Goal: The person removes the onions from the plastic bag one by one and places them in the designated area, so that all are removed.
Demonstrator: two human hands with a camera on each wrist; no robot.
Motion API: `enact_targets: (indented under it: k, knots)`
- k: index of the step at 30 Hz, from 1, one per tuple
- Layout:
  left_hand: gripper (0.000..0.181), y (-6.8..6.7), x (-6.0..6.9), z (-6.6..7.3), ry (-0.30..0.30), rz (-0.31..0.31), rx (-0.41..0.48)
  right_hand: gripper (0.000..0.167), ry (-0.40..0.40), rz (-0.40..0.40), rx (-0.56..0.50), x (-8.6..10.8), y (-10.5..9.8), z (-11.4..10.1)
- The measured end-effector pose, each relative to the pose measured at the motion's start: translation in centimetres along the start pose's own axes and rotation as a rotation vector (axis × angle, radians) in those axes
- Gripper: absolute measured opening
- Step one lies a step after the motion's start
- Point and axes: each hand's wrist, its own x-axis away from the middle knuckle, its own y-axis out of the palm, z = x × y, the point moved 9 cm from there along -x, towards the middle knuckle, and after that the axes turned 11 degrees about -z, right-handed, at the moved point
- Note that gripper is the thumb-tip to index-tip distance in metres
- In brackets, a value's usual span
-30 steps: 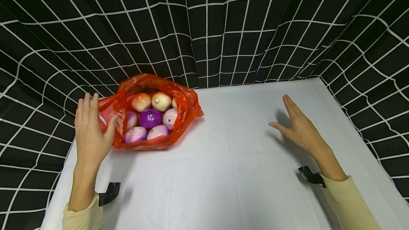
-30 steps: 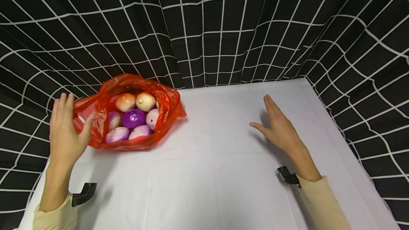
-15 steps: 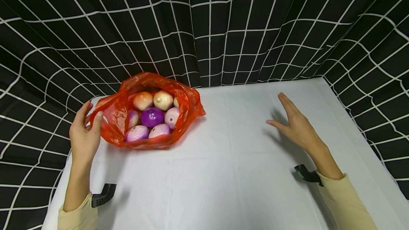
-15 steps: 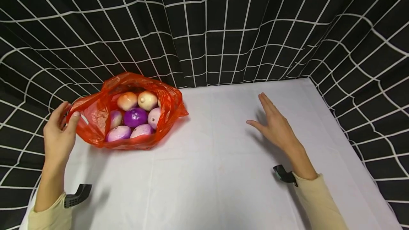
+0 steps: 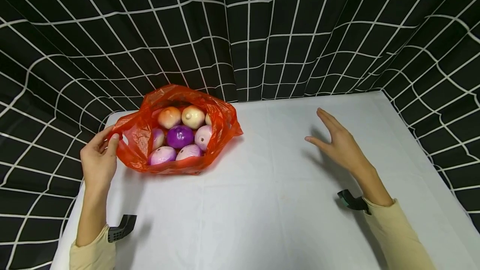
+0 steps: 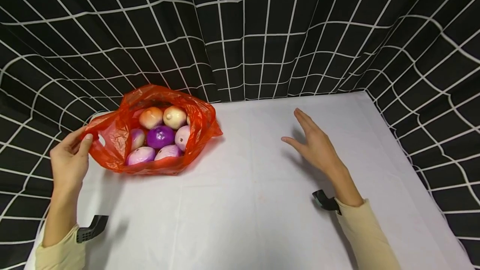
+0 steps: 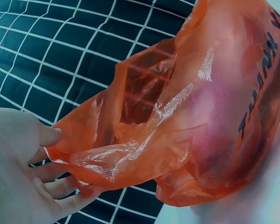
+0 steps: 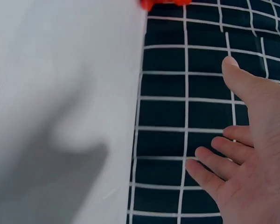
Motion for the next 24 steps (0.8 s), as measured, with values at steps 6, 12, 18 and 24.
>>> enact_targets:
  k: [6,12,18,24]
  knots:
    - [0.038,0.2,-0.2,-0.2,-0.007,-0.003,0.035,0.083,-0.002,-0.011,-0.051,-1.1,0.1,-1.2]
    - [0.037,0.0,0.0,-0.6,-0.029,0.02,0.075,0.082,-0.026,-0.03,-0.107,-2.4,0.7,-2.9]
    - [0.038,0.1,0.2,-0.6,-0.033,0.014,0.064,0.085,-0.053,-0.045,-0.131,-3.3,1.7,-4.6]
    - [0.037,0.2,0.3,-0.6,-0.039,0.019,0.087,0.084,-0.118,-0.068,-0.153,-4.4,2.6,-6.9]
